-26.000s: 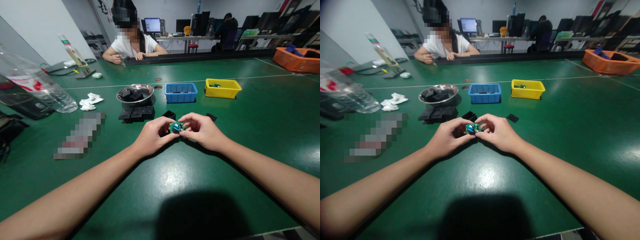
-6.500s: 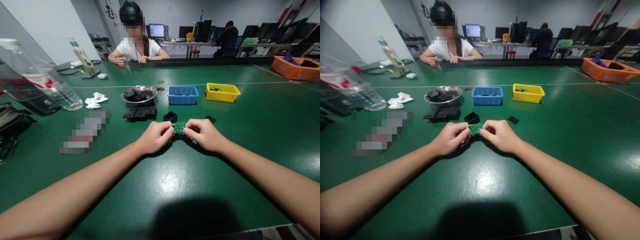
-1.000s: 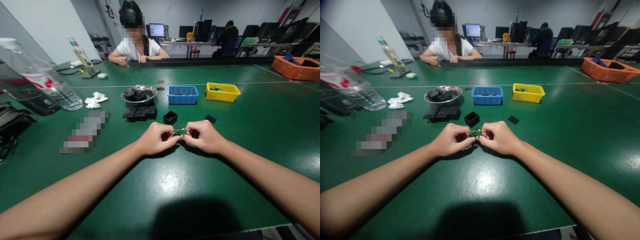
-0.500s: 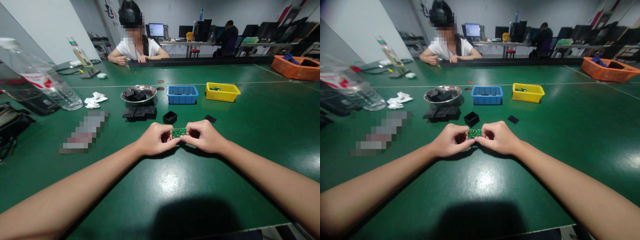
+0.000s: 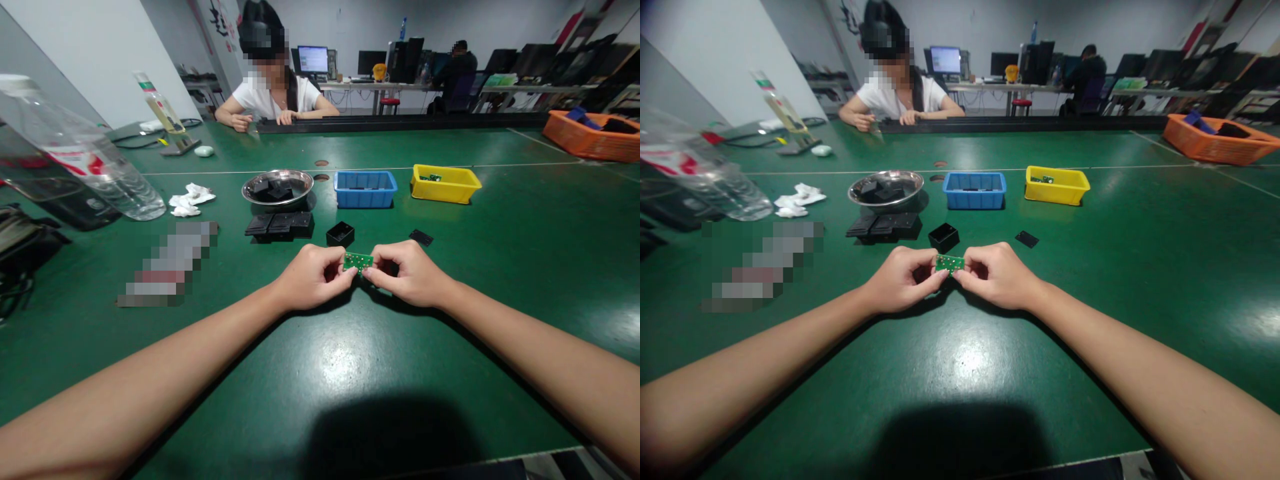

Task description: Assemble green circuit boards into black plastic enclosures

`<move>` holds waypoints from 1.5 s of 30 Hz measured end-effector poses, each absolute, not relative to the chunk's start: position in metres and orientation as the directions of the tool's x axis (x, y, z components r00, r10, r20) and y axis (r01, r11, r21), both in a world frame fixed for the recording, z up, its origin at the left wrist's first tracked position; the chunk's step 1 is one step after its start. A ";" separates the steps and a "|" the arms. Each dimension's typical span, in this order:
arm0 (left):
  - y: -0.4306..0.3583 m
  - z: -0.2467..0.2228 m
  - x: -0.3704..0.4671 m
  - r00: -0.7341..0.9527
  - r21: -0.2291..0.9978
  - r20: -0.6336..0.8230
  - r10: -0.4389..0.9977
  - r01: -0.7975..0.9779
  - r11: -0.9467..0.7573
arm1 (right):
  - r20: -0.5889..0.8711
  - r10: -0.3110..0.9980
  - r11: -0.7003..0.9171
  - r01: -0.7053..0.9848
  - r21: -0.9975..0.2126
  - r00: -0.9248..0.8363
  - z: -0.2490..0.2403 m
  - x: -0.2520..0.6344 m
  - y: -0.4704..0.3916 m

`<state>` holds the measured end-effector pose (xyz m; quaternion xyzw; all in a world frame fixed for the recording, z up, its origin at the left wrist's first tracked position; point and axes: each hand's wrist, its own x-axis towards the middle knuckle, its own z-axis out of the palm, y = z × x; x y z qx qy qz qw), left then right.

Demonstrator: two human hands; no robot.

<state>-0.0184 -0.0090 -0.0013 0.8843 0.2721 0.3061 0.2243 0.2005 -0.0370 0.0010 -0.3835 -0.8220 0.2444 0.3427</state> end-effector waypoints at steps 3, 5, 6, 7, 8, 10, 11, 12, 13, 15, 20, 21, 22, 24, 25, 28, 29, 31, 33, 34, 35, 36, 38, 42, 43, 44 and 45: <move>-0.009 -0.001 -0.018 0.659 0.559 0.423 0.622 0.350 -0.752 | 0.365 0.804 0.578 0.473 -0.665 -0.469 0.001 0.200 -0.037; -0.010 -0.001 -0.017 0.660 0.557 0.420 0.623 0.354 -0.751 | 0.364 0.805 0.577 0.476 -0.663 -0.469 0.000 0.200 -0.037; -0.010 -0.001 -0.017 0.661 0.556 0.418 0.623 0.356 -0.751 | 0.366 0.804 0.579 0.476 -0.662 -0.469 0.000 0.200 -0.037; -0.010 -0.001 -0.017 0.662 0.556 0.416 0.624 0.358 -0.750 | 0.369 0.802 0.582 0.475 -0.660 -0.470 0.000 0.200 -0.036; -0.010 -0.002 -0.017 0.662 0.555 0.414 0.624 0.360 -0.750 | 0.372 0.800 0.585 0.473 -0.659 -0.471 0.000 0.200 -0.036; -0.010 -0.002 -0.017 0.661 0.554 0.410 0.629 0.367 -0.747 | 0.375 0.797 0.588 0.470 -0.658 -0.473 0.000 0.200 -0.036; -0.010 -0.002 -0.018 0.660 0.554 0.409 0.630 0.369 -0.747 | 0.374 0.797 0.588 0.470 -0.658 -0.474 0.000 0.200 -0.036; -0.010 -0.002 -0.018 0.660 0.554 0.409 0.630 0.369 -0.746 | 0.372 0.797 0.587 0.470 -0.659 -0.475 0.000 0.200 -0.036; -0.010 -0.001 -0.018 0.661 0.556 0.409 0.630 0.367 -0.746 | 0.369 0.798 0.586 0.470 -0.660 -0.476 0.000 0.200 -0.036; -0.009 -0.001 -0.018 0.662 0.563 0.408 0.628 0.358 -0.744 | 0.363 0.800 0.583 0.472 -0.662 -0.478 0.000 0.200 -0.037; -0.009 -0.001 -0.019 0.665 0.585 0.404 0.628 0.340 -0.736 | 0.358 0.798 0.581 0.459 -0.672 -0.485 0.001 0.201 -0.037; -0.009 -0.001 -0.019 0.665 0.584 0.403 0.629 0.342 -0.736 | 0.354 0.798 0.578 0.456 -0.677 -0.487 0.001 0.201 -0.038; -0.009 -0.001 -0.019 0.664 0.582 0.402 0.631 0.347 -0.736 | 0.351 0.799 0.576 0.453 -0.681 -0.488 0.001 0.201 -0.038; -0.009 -0.001 -0.019 0.664 0.577 0.396 0.634 0.358 -0.735 | 0.351 0.797 0.577 0.451 -0.680 -0.491 0.001 0.201 -0.038; -0.009 -0.001 -0.019 0.664 0.575 0.393 0.636 0.363 -0.734 | 0.352 0.796 0.580 0.453 -0.677 -0.492 0.001 0.201 -0.038; -0.010 -0.001 -0.019 0.664 0.569 0.393 0.637 0.369 -0.735 | 0.358 0.792 0.588 0.460 -0.665 -0.495 0.001 0.201 -0.037; -0.010 -0.001 -0.019 0.665 0.568 0.395 0.634 0.367 -0.737 | 0.359 0.791 0.590 0.462 -0.662 -0.496 0.001 0.201 -0.037; -0.009 -0.001 -0.019 0.670 0.570 0.399 0.626 0.355 -0.742 | 0.361 0.788 0.595 0.467 -0.654 -0.499 0.001 0.201 -0.037; -0.009 0.000 -0.020 0.682 0.575 0.396 0.615 0.338 -0.745 | 0.364 0.789 0.596 0.475 -0.647 -0.494 0.001 0.201 -0.037; -0.009 0.001 -0.021 0.689 0.577 0.394 0.608 0.330 -0.747 | 0.366 0.791 0.595 0.479 -0.645 -0.489 0.001 0.201 -0.037; -0.008 0.001 -0.022 0.696 0.578 0.392 0.602 0.323 -0.749 | 0.369 0.794 0.594 0.482 -0.644 -0.483 0.001 0.201 -0.037; -0.008 0.002 -0.022 0.701 0.581 0.388 0.598 0.318 -0.749 | 0.373 0.795 0.593 0.485 -0.643 -0.478 0.001 0.201 -0.037; -0.008 0.003 -0.023 0.705 0.593 0.378 0.599 0.312 -0.742 | 0.375 0.798 0.591 0.489 -0.642 -0.471 0.001 0.201 -0.037; -0.008 0.004 -0.023 0.695 0.620 0.364 0.621 0.316 -0.718 | 0.374 0.809 0.577 0.488 -0.655 -0.454 0.001 0.201 -0.036; -0.008 0.004 -0.022 0.691 0.619 0.365 0.624 0.320 -0.717 | 0.378 0.813 0.572 0.486 -0.660 -0.444 0.000 0.201 -0.036; -0.008 0.004 -0.022 0.688 0.616 0.367 0.627 0.325 -0.717 | 0.383 0.816 0.569 0.483 -0.666 -0.433 0.000 0.201 -0.036; -0.008 0.004 -0.022 0.685 0.612 0.368 0.628 0.330 -0.719 | 0.388 0.819 0.566 0.478 -0.672 -0.423 0.000 0.201 -0.036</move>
